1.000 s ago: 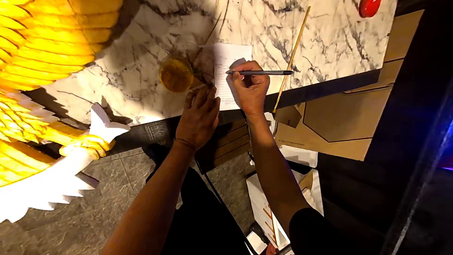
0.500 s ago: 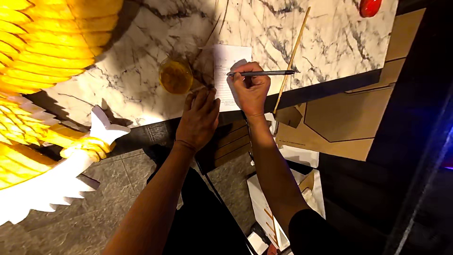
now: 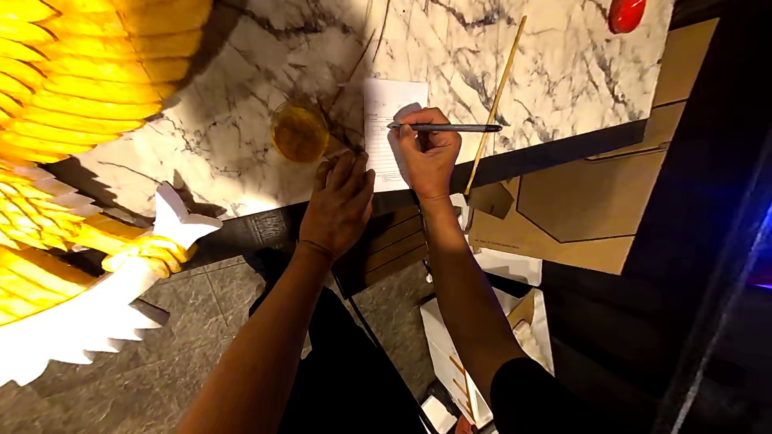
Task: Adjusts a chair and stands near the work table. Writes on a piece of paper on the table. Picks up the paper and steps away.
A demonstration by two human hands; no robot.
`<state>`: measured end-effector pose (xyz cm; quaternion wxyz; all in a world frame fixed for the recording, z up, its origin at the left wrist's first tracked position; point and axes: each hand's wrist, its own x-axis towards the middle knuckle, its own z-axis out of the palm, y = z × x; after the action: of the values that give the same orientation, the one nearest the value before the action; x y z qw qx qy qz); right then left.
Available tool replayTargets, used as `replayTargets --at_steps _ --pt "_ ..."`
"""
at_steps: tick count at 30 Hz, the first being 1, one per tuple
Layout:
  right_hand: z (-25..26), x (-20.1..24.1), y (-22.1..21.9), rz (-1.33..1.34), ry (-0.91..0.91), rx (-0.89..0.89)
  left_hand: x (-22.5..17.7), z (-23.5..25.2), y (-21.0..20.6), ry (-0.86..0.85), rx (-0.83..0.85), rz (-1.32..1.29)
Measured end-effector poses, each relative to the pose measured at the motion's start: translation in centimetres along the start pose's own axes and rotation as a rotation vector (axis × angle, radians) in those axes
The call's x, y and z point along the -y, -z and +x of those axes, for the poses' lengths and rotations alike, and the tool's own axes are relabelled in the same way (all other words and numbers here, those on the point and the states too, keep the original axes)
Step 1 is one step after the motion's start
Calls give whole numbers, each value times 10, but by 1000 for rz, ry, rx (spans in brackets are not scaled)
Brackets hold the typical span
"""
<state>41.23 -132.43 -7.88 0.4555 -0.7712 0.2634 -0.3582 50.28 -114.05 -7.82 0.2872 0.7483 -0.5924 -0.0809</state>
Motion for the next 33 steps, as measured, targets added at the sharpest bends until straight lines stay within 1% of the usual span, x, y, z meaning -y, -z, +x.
replayTargets --at_steps 15,21,33 --pt "0 2 0 -17 -15 -17 0 0 0 0 -14 -15" --pt "1 6 2 -89 9 5 -1 1 2 -7 -30 -25" --pt "1 6 2 -53 -7 -14 0 1 1 -4 -12 -16"
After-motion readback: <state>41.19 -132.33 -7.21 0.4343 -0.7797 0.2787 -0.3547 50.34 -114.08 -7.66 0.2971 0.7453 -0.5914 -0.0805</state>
